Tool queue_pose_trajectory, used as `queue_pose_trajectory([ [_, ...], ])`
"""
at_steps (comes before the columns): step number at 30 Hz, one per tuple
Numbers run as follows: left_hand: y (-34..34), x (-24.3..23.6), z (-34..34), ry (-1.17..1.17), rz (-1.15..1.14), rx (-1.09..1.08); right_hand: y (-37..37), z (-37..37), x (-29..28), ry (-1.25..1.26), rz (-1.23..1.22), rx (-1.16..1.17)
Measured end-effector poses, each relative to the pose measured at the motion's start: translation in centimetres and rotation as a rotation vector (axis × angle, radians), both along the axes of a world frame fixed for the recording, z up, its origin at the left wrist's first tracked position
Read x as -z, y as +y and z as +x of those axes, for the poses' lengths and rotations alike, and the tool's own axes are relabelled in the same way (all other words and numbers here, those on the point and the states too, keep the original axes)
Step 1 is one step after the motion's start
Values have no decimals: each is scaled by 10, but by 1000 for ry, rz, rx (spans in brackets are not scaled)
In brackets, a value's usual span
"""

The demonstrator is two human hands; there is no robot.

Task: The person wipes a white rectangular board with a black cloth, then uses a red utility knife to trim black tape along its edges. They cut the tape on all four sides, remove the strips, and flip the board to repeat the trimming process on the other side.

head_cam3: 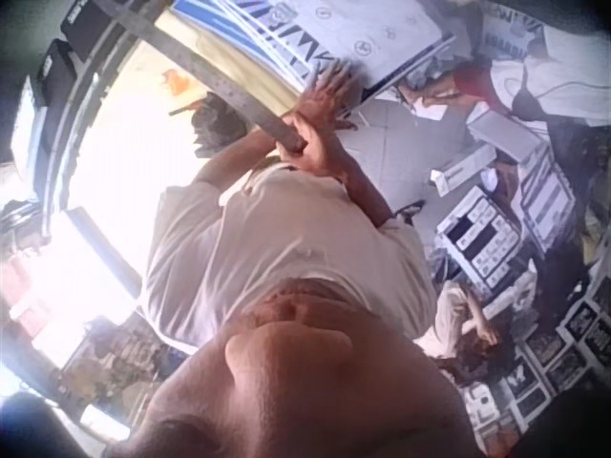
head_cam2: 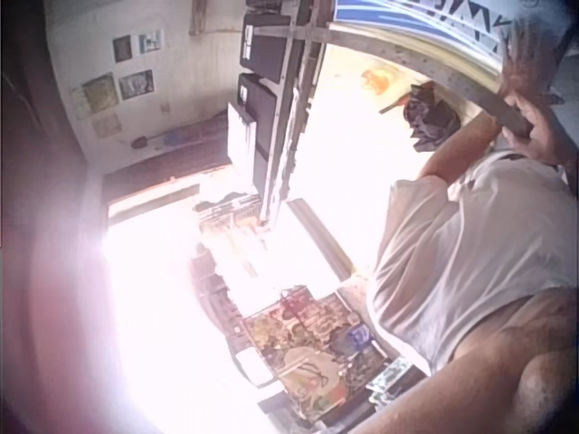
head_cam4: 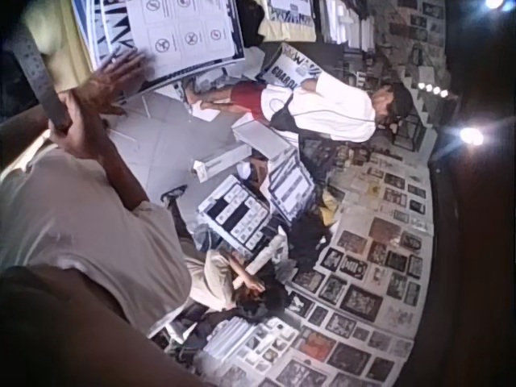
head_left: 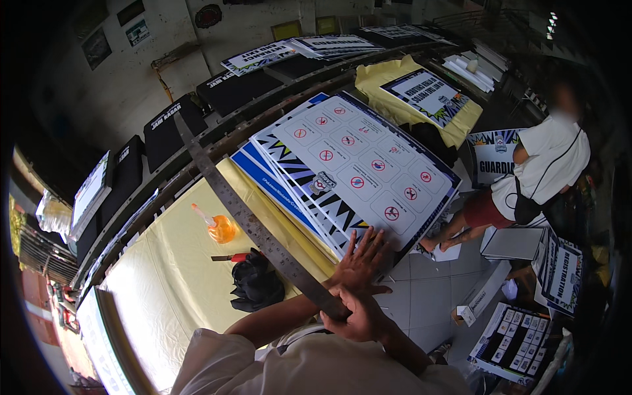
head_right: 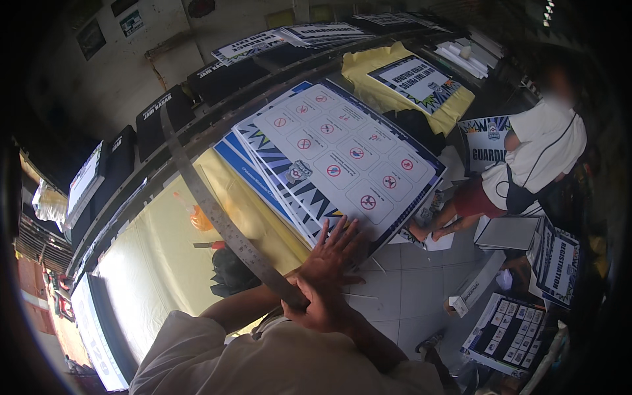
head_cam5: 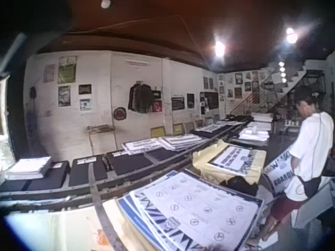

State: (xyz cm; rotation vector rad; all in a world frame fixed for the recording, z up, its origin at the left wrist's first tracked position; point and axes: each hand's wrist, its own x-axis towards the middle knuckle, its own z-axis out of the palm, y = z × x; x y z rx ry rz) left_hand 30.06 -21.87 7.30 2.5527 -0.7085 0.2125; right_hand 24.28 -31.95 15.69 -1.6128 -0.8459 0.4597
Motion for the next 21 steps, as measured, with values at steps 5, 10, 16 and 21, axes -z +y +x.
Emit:
queue_pose_trajectory([
  [5,-7,9,-3,75,99,-31,-15,15,-13,-78,-11,-36],
  [10,-14,25,-4,-58,201,-137,-20,31,-11,-51,42,-117],
  [16,-34,27,0,-124,21,-283,-28,28,7,65,99,-184],
  [21,-34,20,-4,-98,33,-302,-32,25,3,29,43,-213],
])
